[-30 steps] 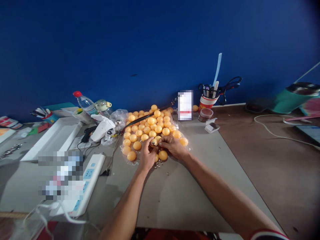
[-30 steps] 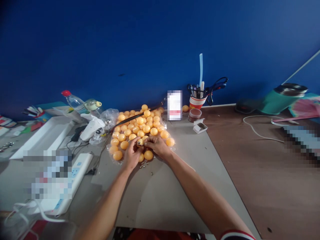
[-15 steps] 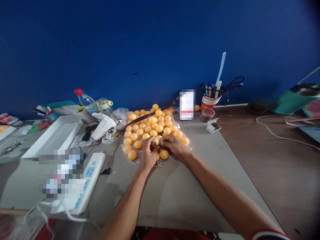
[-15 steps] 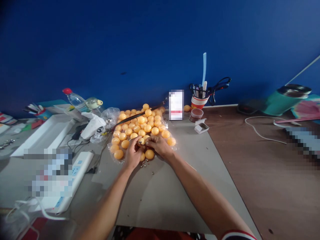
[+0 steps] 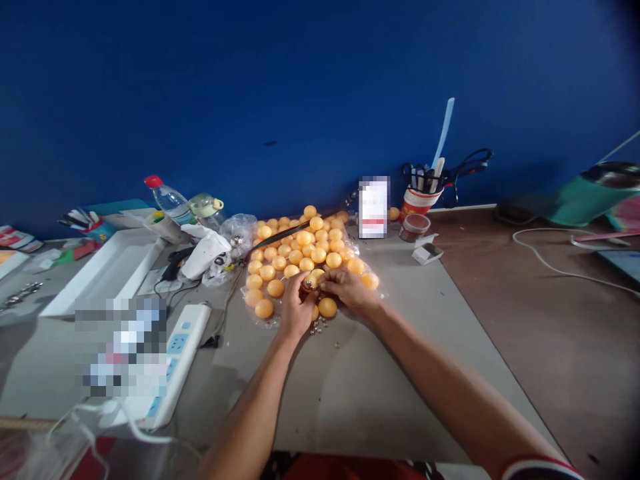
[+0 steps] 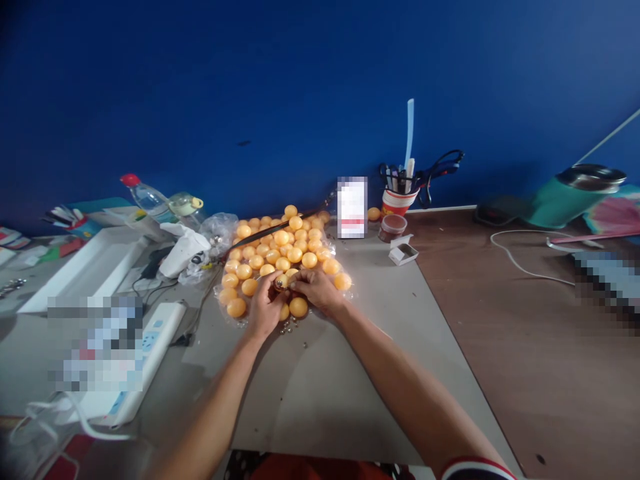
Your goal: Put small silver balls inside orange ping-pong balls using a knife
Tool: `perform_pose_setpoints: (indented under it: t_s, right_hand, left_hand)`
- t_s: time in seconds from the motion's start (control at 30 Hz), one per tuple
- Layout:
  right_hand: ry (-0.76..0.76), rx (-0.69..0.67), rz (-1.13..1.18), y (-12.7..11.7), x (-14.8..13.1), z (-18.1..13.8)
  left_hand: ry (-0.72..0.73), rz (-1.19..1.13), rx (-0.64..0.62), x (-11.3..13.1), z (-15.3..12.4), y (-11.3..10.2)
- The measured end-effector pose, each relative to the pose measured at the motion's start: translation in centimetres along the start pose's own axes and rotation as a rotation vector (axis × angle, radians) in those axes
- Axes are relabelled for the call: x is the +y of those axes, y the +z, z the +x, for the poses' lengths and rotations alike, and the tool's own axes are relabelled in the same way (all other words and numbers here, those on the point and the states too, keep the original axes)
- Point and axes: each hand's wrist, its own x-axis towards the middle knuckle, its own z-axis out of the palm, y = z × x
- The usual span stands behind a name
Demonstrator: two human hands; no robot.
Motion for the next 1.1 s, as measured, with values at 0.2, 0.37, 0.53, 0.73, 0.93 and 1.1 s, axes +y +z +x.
perform_pose_setpoints:
  t_s: [0.2,0.37,0.53,0.73,0.93,1.1]
  right_hand:
    - [-0.021,0.054,-0.126,-0.03,0.02,0.05]
    - [-0.01,0.061,-0.082,0.16,-0.03,-0.01]
    - [0.01,0.083,-0.082,0.39,-0.65,-0.2]
    - [0.018,0.11,-0.066,0.45,-0.79,-0.18]
    - [0.081,-0.002,0.308,0.14,-0.41,0.04]
    - [0.074,0.009,0.404,-0.09,-0.95,-0.39]
  left_hand:
    - [-0.019,0.005,-0.007,0.03,-0.02,0.0]
    - [0.009,0.018,0.001,0.06,-0.02,0.0]
    - [0.011,0.001,-0.001,0.18,-0.05,0.07]
    - [0.038,0.039,-0.029,0.05,-0.2,0.25]
    - [-0.106,-0.069,-0.017,-0.3,-0.02,0.23]
    - [-0.253,-0.282,0.038,-0.4,0.42,0.01]
